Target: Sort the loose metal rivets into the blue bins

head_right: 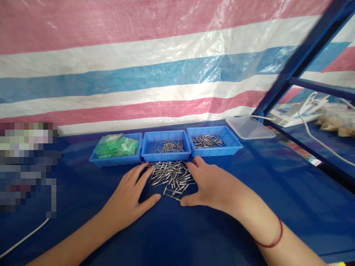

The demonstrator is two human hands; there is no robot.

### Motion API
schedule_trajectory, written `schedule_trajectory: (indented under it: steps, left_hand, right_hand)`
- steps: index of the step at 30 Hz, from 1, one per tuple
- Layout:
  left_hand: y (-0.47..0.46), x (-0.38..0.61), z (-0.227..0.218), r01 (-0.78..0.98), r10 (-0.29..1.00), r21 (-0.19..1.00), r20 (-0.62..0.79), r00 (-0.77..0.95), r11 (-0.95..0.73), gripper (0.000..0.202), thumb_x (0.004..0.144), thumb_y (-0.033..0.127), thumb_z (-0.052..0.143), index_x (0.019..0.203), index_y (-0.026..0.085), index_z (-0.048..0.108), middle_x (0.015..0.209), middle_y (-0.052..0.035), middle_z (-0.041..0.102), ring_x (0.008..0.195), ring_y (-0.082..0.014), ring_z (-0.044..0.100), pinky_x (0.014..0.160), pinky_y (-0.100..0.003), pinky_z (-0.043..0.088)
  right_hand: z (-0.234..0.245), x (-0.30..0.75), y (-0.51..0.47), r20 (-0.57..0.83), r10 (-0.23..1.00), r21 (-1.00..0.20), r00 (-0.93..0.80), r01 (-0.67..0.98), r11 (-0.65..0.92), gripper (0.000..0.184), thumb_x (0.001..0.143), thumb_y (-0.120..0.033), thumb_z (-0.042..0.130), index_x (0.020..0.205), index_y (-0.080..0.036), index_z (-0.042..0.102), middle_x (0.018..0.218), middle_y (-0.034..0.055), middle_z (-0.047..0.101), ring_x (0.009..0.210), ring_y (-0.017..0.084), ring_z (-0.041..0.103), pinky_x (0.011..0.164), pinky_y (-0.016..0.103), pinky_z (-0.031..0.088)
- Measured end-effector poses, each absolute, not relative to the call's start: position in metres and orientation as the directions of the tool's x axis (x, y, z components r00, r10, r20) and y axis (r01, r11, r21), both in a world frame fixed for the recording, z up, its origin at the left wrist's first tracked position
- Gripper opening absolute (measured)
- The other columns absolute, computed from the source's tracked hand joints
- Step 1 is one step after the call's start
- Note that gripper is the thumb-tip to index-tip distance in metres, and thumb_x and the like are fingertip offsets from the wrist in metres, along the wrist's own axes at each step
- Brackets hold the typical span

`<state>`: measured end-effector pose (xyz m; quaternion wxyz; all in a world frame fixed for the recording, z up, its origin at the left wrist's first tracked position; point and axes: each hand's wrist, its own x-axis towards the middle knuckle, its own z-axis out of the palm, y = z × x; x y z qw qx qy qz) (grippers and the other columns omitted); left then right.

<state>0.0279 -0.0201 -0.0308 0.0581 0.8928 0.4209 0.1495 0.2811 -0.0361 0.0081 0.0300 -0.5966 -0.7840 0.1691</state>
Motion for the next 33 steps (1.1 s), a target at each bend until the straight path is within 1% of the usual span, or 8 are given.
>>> schedule_trajectory:
  steps: [2, 4, 7, 11, 17, 22, 28, 33]
  left_hand:
    - [-0.02, 0.029, -0.03, 0.714, 0.759, 0.256, 0.213, 0.615, -0.651, 0.063, 0.087, 0.048, 0.053, 0.137, 0.012, 0.041, 0.14, -0.0181, 0.043, 0.128, -0.0332, 0.04, 0.106, -0.051, 0.036]
    - [-0.02, 0.029, -0.029, 0.696, 0.751, 0.284, 0.206, 0.627, -0.659, 0.063, 0.086, 0.045, 0.055, 0.137, 0.011, 0.041, 0.138, -0.018, 0.045, 0.127, -0.0324, 0.041, 0.106, -0.05, 0.037]
    - [-0.021, 0.029, -0.027, 0.678, 0.747, 0.321, 0.2, 0.634, -0.662, 0.063, 0.084, 0.043, 0.058, 0.136, 0.011, 0.041, 0.136, -0.0182, 0.045, 0.126, -0.0323, 0.042, 0.106, -0.049, 0.037]
    - [-0.021, 0.029, -0.025, 0.663, 0.748, 0.359, 0.192, 0.636, -0.656, 0.055, 0.086, 0.035, 0.057, 0.134, 0.011, 0.043, 0.134, -0.0172, 0.045, 0.126, -0.0306, 0.042, 0.106, -0.047, 0.039]
    - [-0.02, 0.027, -0.029, 0.657, 0.763, 0.402, 0.215, 0.609, -0.638, 0.043, 0.089, 0.022, 0.05, 0.131, 0.015, 0.045, 0.131, -0.0133, 0.048, 0.122, -0.026, 0.045, 0.105, -0.043, 0.04]
    - [-0.018, 0.027, -0.03, 0.632, 0.75, 0.416, 0.248, 0.613, -0.654, 0.035, 0.09, 0.018, 0.049, 0.125, 0.016, 0.051, 0.127, -0.012, 0.05, 0.12, -0.0249, 0.047, 0.104, -0.042, 0.041]
    - [-0.018, 0.027, -0.028, 0.611, 0.733, 0.416, 0.278, 0.62, -0.674, 0.033, 0.089, 0.019, 0.051, 0.122, 0.018, 0.054, 0.124, -0.0114, 0.052, 0.12, -0.0252, 0.047, 0.103, -0.041, 0.041]
    - [-0.022, 0.029, -0.019, 0.56, 0.708, 0.435, 0.392, 0.587, -0.705, 0.028, 0.089, 0.028, 0.057, 0.115, 0.02, 0.059, 0.12, -0.0102, 0.056, 0.121, -0.0259, 0.045, 0.103, -0.041, 0.039]
  right_hand:
    - [0.007, 0.269, -0.036, -0.145, 0.94, -0.281, -0.308, 0.924, 0.259, 0.06, 0.072, -0.051, 0.068, 0.118, -0.014, 0.058, 0.116, 0.0165, 0.057, 0.08, 0.028, 0.066, 0.069, 0.037, 0.05]
    - [0.006, 0.259, -0.035, -0.099, 0.931, -0.283, -0.352, 0.907, 0.313, 0.046, 0.079, -0.041, 0.065, 0.115, -0.012, 0.059, 0.11, 0.0153, 0.059, 0.082, 0.027, 0.066, 0.071, 0.036, 0.049]
    - [0.003, 0.247, -0.033, -0.028, 0.905, -0.321, -0.424, 0.861, 0.394, 0.029, 0.084, -0.03, 0.061, 0.108, -0.014, 0.061, 0.099, 0.0109, 0.061, 0.082, 0.025, 0.065, 0.072, 0.035, 0.049]
    - [-0.001, 0.24, -0.029, 0.02, 0.893, -0.371, -0.451, 0.826, 0.425, 0.015, 0.088, -0.023, 0.056, 0.099, -0.017, 0.063, 0.087, 0.0057, 0.062, 0.077, 0.021, 0.064, 0.07, 0.032, 0.048]
    - [0.0, 0.244, -0.028, 0.093, 0.897, -0.437, -0.431, 0.792, 0.426, 0.013, 0.089, -0.02, 0.054, 0.097, -0.021, 0.065, 0.084, 0.0025, 0.063, 0.074, 0.017, 0.062, 0.068, 0.027, 0.046]
    - [0.001, 0.246, -0.028, 0.152, 0.892, -0.499, -0.425, 0.746, 0.441, 0.01, 0.087, -0.017, 0.055, 0.09, -0.021, 0.063, 0.085, 0.0003, 0.062, 0.071, 0.014, 0.059, 0.066, 0.025, 0.042]
    - [0.002, 0.243, -0.028, 0.15, 0.886, -0.5, -0.439, 0.74, 0.451, 0.008, 0.082, -0.014, 0.055, 0.079, -0.02, 0.058, 0.075, -0.0012, 0.056, 0.064, 0.012, 0.054, 0.062, 0.024, 0.04]
    - [0.007, 0.239, -0.033, 0.236, 0.861, -0.607, -0.45, 0.623, 0.493, 0.009, 0.08, -0.011, 0.056, 0.079, -0.02, 0.057, 0.073, -0.0011, 0.054, 0.063, 0.011, 0.052, 0.06, 0.022, 0.04]
